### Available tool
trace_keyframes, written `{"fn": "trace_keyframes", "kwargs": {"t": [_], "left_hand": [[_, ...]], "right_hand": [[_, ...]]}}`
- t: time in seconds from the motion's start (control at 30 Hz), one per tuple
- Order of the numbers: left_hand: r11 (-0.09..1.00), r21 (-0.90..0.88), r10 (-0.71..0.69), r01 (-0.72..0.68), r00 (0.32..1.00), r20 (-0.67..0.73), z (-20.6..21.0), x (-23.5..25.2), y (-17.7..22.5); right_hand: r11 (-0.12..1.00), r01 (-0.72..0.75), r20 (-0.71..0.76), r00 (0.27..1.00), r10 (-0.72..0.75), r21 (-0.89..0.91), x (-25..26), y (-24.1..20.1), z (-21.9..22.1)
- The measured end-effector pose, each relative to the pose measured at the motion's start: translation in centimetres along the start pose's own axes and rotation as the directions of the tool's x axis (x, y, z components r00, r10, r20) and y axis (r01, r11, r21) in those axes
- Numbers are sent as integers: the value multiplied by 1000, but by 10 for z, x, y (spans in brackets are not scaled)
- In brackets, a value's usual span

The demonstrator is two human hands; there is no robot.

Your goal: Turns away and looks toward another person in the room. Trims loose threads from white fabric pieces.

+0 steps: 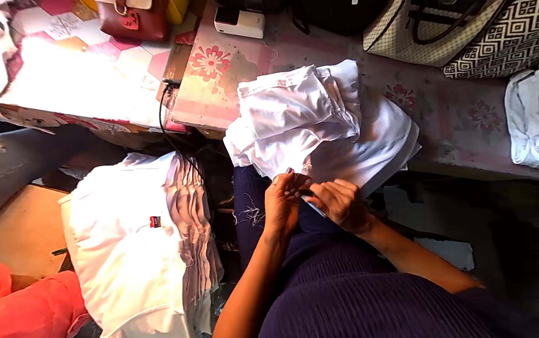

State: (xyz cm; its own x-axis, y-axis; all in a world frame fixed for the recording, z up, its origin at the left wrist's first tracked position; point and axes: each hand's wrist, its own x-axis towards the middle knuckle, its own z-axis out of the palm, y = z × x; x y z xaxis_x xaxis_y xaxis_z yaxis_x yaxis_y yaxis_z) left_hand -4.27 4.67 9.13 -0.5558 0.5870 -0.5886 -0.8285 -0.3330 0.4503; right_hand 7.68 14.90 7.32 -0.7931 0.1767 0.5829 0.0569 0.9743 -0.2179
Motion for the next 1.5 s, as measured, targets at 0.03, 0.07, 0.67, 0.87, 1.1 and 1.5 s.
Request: {"fn": "trace_keyframes", "kwargs": {"t": [0.03,0.07,0.67,0.87,1.1,1.5], "left_hand": [[1000,-5,-4,4,1000,1,0,1,1],[1000,-9,-9,9,1000,-5,0,1,1],[1000,7,-11,11,1000,22,1,-1,5],[1000,9,-20,20,1000,15,1,1,5],[1000,-15,-13,14,1000,21,-2,4,6],[999,49,-19,21,998,-52,7,10,15]], "right_hand": [[999,-7,11,1000,7,40,-1,2,-2],[995,-60,19,998,58,82,-1,6,-4],[967,-156,181,976,120,199,12,48,1],[948,-195,108,979,173,252,14,47,-3],[341,-629,385,732,562,699,11,38,-4],[945,-225,67,974,215,236,-12,38,8]]}}
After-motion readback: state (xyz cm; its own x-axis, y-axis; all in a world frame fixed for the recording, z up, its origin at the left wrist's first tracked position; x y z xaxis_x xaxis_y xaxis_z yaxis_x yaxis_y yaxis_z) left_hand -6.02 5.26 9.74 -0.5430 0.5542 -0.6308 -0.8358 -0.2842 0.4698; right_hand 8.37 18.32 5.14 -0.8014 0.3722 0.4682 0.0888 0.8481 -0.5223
